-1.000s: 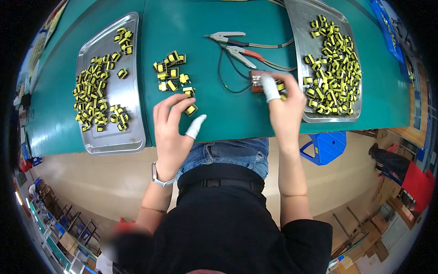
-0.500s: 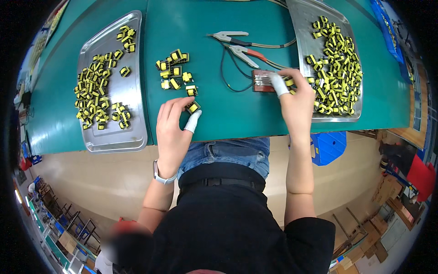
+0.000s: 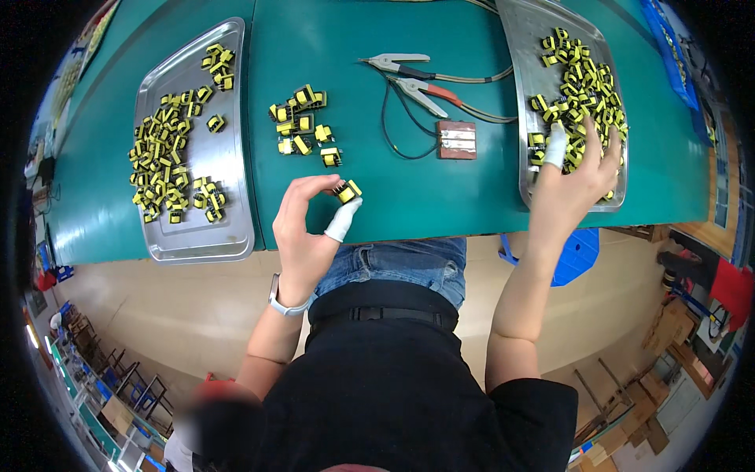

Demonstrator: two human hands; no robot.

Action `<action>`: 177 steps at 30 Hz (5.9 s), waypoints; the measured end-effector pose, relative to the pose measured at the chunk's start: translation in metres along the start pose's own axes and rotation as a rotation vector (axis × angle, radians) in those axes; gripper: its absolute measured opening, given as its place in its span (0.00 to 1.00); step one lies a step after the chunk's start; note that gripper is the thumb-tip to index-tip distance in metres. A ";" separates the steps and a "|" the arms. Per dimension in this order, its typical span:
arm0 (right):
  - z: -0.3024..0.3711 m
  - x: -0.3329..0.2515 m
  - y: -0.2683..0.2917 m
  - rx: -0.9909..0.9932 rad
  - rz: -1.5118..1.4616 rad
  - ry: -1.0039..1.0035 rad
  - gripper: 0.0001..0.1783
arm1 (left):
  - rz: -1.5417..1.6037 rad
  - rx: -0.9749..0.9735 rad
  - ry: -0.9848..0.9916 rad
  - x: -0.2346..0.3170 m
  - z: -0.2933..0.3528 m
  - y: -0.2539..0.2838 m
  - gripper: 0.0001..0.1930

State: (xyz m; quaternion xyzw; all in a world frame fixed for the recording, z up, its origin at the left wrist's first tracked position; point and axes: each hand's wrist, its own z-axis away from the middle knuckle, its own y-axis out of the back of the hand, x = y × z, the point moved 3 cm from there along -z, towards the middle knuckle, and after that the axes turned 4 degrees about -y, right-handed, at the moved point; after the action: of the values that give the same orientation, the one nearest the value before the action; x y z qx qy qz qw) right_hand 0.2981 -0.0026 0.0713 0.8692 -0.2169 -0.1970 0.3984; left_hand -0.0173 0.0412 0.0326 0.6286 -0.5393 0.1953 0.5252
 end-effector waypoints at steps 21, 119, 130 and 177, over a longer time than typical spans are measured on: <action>0.058 -0.037 -0.025 -0.723 -1.171 -0.459 0.20 | -0.526 -0.144 -0.082 -0.033 -0.083 -0.004 0.29; 0.034 -0.038 -0.036 -0.723 -0.624 -0.330 0.12 | -0.638 -0.139 -0.025 0.003 -0.044 -0.022 0.21; 0.056 -0.039 -0.035 -1.071 -1.918 -0.687 0.17 | -0.515 -0.081 -0.054 0.004 -0.035 -0.029 0.22; 0.039 -0.033 -0.032 -1.178 -1.588 -0.687 0.19 | -0.114 -0.220 -0.106 0.012 -0.067 -0.017 0.17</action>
State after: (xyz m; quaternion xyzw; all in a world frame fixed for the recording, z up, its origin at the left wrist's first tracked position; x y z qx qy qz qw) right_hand 0.2580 0.0101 0.0288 0.3275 0.4450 -0.7128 0.4320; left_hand 0.0239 0.0919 0.0596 0.6062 -0.5480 0.0711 0.5720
